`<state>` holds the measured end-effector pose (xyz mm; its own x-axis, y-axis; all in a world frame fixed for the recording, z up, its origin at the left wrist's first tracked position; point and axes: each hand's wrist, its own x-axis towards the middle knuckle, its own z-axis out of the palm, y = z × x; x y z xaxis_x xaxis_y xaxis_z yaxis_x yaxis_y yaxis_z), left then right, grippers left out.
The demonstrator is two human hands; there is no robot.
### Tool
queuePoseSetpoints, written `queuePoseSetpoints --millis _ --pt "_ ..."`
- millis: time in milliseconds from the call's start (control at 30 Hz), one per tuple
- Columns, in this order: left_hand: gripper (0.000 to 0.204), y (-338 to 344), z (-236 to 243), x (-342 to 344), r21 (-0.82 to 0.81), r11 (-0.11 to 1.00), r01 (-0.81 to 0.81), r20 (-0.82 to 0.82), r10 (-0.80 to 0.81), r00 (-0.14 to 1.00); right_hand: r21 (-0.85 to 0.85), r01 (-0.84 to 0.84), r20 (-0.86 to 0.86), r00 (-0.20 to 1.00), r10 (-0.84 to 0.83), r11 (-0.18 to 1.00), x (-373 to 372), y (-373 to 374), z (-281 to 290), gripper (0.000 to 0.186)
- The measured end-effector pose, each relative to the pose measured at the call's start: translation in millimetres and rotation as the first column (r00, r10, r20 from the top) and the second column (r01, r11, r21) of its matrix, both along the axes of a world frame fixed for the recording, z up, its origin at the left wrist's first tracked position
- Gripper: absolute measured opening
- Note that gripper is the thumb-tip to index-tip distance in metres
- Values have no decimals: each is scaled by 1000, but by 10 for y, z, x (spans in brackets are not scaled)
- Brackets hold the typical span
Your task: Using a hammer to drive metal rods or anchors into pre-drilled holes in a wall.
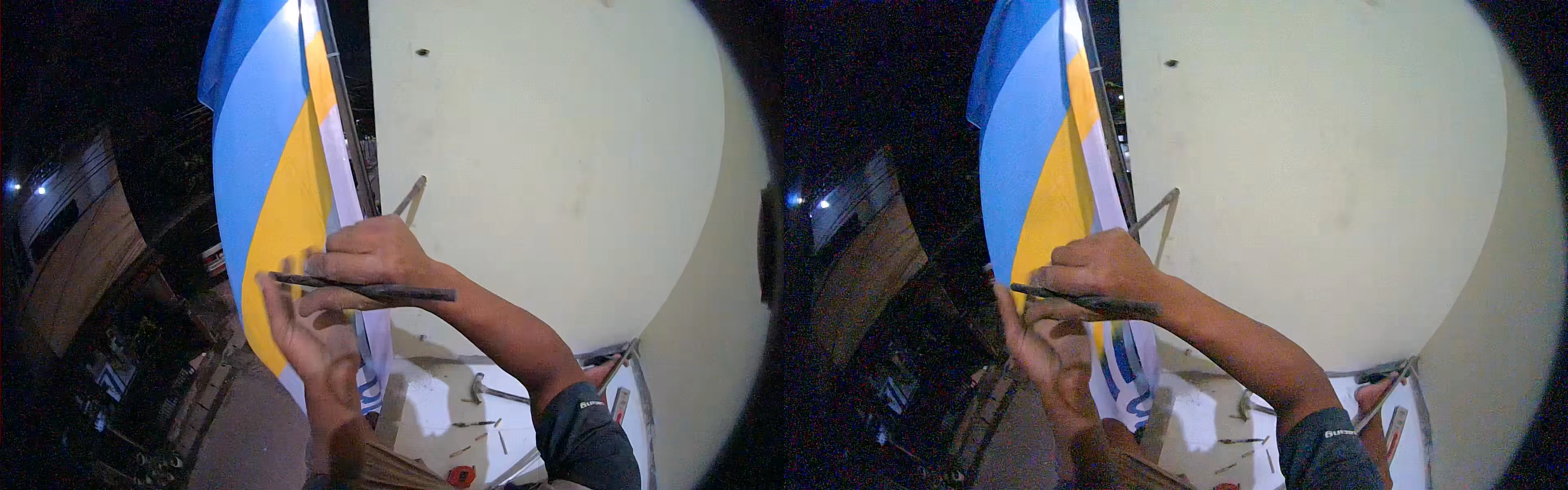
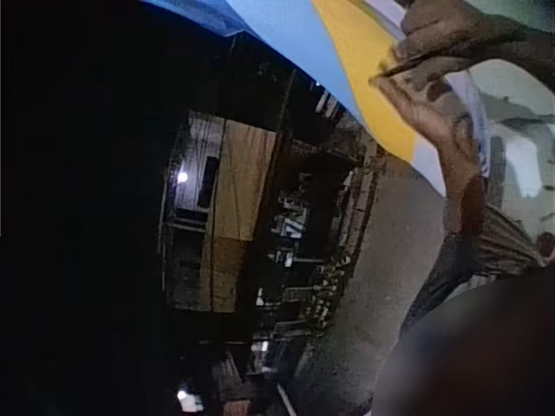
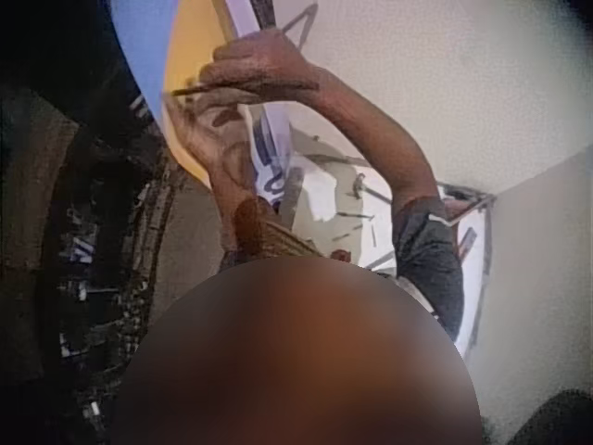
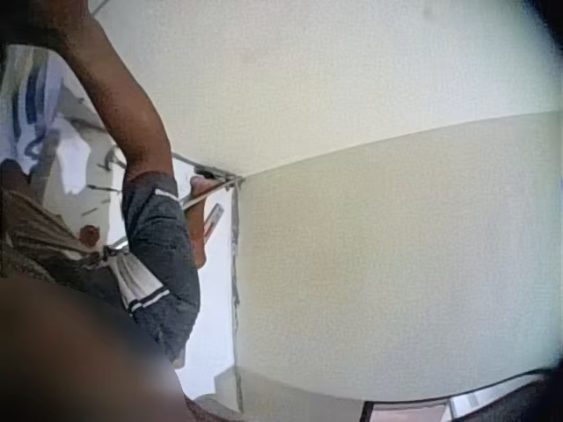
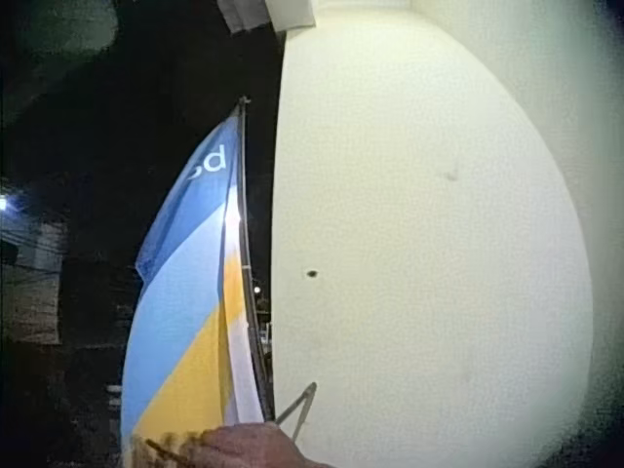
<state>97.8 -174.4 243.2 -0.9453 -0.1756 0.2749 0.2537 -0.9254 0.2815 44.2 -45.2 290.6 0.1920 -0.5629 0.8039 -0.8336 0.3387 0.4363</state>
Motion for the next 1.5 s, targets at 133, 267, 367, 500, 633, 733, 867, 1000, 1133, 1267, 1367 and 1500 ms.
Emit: queuePoseSetpoints --millis 133,267,367,500,633,733,867,1000,1133,1267,1367,1500 --pt "57 32 112 -237 -92 989 112 -103 -121 987 -34 -55 0 998 55 998 -25 -85 -89 38" --pt "52 -59 495 -197 -556 792 -252 -229 145 963 -214 -92 -115 991 68 973 -11 -161 -224 42" --pt "60 -160 816 -97 -816 493 -302 -409 -125 904 -299 -118 -175 982 67 947 63 -204 -457 47" --pt "69 -216 1061 -14 -864 148 -482 -495 -431 755 -174 21 -175 983 -52 985 182 30 -550 51" --pt "68 -172 1043 51 -860 157 -485 -508 -330 796 -63 -94 339 934 110 994 500 327 -315 55" --pt "67 -122 974 80 -768 268 -582 -635 -195 748 -349 -148 604 719 343 925 630 327 -23 59" --pt "55 -4 985 99 -660 -77 -747 -751 66 656 289 -147 644 761 -78 946 421 312 455 56" --pt "33 279 1023 136 -563 -290 -774 -811 376 449 393 -221 743 649 -166 893 244 320 453 45" --pt "23 555 829 205 -509 -196 -838 -839 334 431 14 -436 857 468 214 900 37 156 30 27" --pt "18 646 522 -37 -61 -197 -978 -998 -1 62 -95 -161 366 912 185 982 -118 169 -302 24" --pt "15 500 323 -191 366 62 -928 -894 -254 -370 -351 3 -47 999 -21 936 -72 -16 -444 30" --pt "16 73 377 -162 403 132 -906 -694 -601 -397 -364 43 77 997 -16 931 3 -232 -338 31"
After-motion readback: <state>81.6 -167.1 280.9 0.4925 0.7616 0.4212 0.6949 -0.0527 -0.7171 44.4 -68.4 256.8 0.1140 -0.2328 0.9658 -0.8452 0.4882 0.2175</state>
